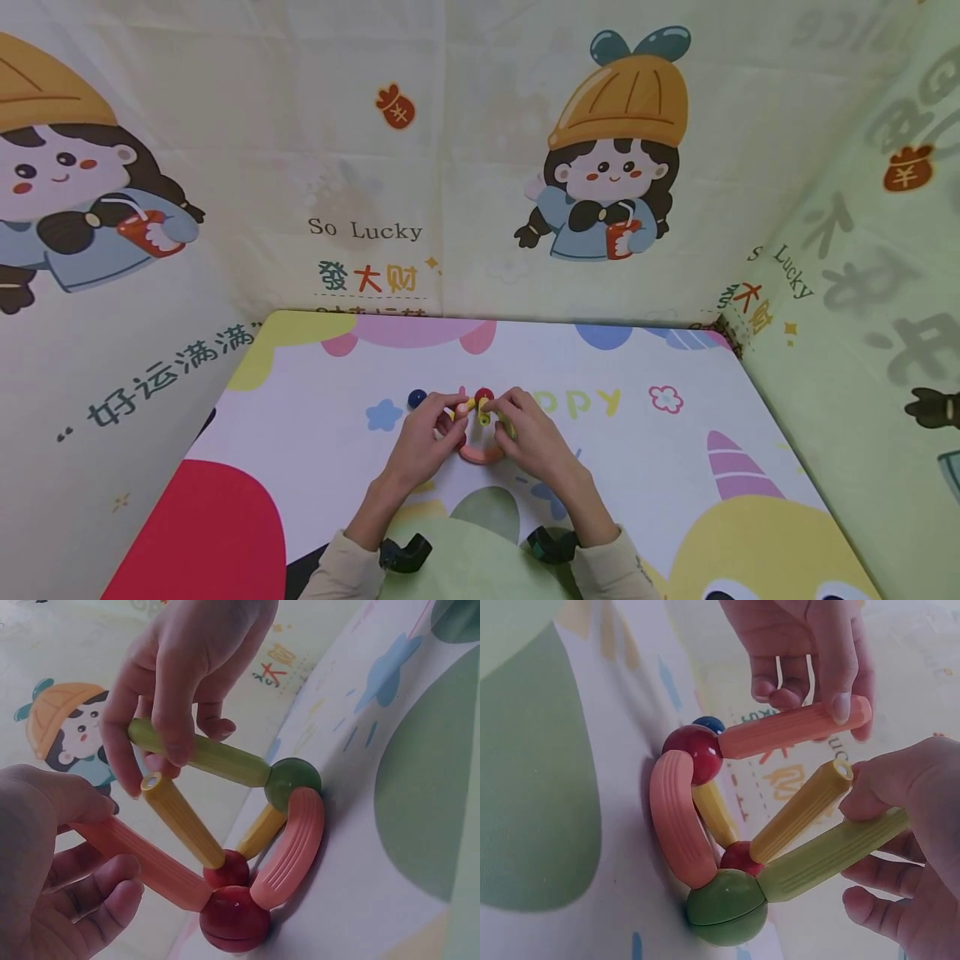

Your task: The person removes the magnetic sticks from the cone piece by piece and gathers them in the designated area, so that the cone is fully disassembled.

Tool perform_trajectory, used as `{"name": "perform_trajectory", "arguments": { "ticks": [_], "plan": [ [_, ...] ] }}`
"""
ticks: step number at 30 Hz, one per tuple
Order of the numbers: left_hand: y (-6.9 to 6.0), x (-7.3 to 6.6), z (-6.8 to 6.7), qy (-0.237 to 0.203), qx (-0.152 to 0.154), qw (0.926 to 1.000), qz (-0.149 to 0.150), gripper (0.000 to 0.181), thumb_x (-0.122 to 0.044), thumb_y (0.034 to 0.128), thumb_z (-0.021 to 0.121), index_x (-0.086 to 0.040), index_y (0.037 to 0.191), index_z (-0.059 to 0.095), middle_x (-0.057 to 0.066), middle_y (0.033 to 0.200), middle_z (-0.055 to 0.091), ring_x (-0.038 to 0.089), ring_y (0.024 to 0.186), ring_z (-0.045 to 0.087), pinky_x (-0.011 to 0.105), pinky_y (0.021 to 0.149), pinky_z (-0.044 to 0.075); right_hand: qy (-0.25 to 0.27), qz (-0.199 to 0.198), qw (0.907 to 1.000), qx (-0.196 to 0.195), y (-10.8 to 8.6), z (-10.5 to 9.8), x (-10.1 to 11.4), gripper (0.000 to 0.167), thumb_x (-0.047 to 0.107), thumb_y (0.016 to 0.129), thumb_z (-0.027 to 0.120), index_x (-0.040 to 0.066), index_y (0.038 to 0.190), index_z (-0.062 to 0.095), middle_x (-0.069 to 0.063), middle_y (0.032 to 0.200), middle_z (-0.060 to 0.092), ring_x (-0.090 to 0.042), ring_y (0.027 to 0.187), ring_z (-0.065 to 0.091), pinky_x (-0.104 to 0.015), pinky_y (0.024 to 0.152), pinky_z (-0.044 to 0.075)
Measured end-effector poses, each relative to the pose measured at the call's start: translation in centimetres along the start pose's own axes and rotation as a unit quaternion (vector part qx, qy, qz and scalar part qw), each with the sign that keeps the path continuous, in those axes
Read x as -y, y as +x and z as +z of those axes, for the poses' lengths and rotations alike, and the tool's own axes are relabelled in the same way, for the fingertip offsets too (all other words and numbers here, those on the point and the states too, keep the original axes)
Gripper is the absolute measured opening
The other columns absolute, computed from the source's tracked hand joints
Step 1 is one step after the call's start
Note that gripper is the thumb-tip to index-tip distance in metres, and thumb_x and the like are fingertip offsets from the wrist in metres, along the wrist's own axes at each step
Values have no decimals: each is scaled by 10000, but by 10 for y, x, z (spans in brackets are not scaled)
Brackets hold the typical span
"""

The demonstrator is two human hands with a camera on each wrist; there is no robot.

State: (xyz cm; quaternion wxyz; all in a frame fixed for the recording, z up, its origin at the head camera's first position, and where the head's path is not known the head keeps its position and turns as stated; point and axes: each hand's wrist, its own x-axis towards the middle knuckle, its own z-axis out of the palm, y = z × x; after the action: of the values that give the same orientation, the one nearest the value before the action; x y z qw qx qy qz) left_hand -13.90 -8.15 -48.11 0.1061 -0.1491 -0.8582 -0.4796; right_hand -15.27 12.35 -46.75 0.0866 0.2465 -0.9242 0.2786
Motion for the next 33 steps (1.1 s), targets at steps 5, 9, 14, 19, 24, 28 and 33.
{"name": "perform_trajectory", "arguments": {
  "ticks": [5, 9, 14, 19, 24, 28, 33],
  "plan": [
    [-3, 0, -2, 46, 6, 9999, -107, 323, -150, 924, 721, -118, 1239, 658, -29, 1039, 620, 49, 756, 545, 164, 661, 529, -45, -123, 9999, 76, 0, -2, 0, 197, 54, 882, 676, 208, 991, 735, 24, 1043, 559, -123, 984, 492, -271, 795, 539],
    [-5, 1, -5, 66, 13, 9996, -258, 320, -163, 922, 725, -132, 1231, 651, -55, 1050, 616, 55, 780, 557, 162, 684, 540, -59, -188, 9998, 81, 0, -4, 0, 166, 52, 878, 676, 178, 963, 741, 1, 1058, 562, -146, 997, 498, -298, 818, 557],
    [-9, 1, -12, 127, -24, 9993, -362, 310, -156, 906, 741, -134, 1203, 653, -65, 1010, 605, 65, 797, 565, 173, 687, 544, -62, -176, 9998, 55, -1, -5, 0, 165, 51, 873, 696, 167, 983, 740, 2, 1063, 560, -148, 1007, 502, -303, 841, 568],
    [-15, 4, -19, 271, -67, 9989, -379, 303, -162, 888, 768, -138, 1166, 651, -75, 987, 608, 58, 790, 557, 215, 680, 555, 137, -186, 9997, -6, -4, -7, -2, 202, 20, 868, 717, 126, 1040, 729, 6, 1061, 564, -142, 1018, 512, -309, 869, 575],
    [-23, 8, -27, 363, -160, 9985, -364, 309, -134, 876, 776, -99, 1154, 646, -49, 981, 635, 66, 784, 567, 264, 696, 584, 344, -94, 9993, 90, -9, -11, -7, 245, -6, 880, 722, 93, 1103, 702, -15, 1061, 571, -112, 996, 512, -267, 846, 577],
    [-30, 14, -33, 507, -207, 9979, -339, 329, -97, 867, 775, -96, 1170, 649, -34, 1000, 643, 65, 794, 566, 273, 709, 591, 553, 72, 9982, 212, -16, -17, -11, 275, -12, 875, 730, 73, 1132, 679, -69, 1077, 586, -130, 968, 603, -275, 847, 598],
    [-37, 23, -39, 738, -206, 9969, -165, 282, -67, 846, 787, -88, 1112, 694, -59, 941, 604, 85, 770, 557, 221, 677, 553, 712, 159, 9973, 99, -24, -24, -17, 296, 7, 840, 774, 46, 1114, 670, -82, 1059, 601, -167, 922, 695, -297, 828, 609]
  ]
}}
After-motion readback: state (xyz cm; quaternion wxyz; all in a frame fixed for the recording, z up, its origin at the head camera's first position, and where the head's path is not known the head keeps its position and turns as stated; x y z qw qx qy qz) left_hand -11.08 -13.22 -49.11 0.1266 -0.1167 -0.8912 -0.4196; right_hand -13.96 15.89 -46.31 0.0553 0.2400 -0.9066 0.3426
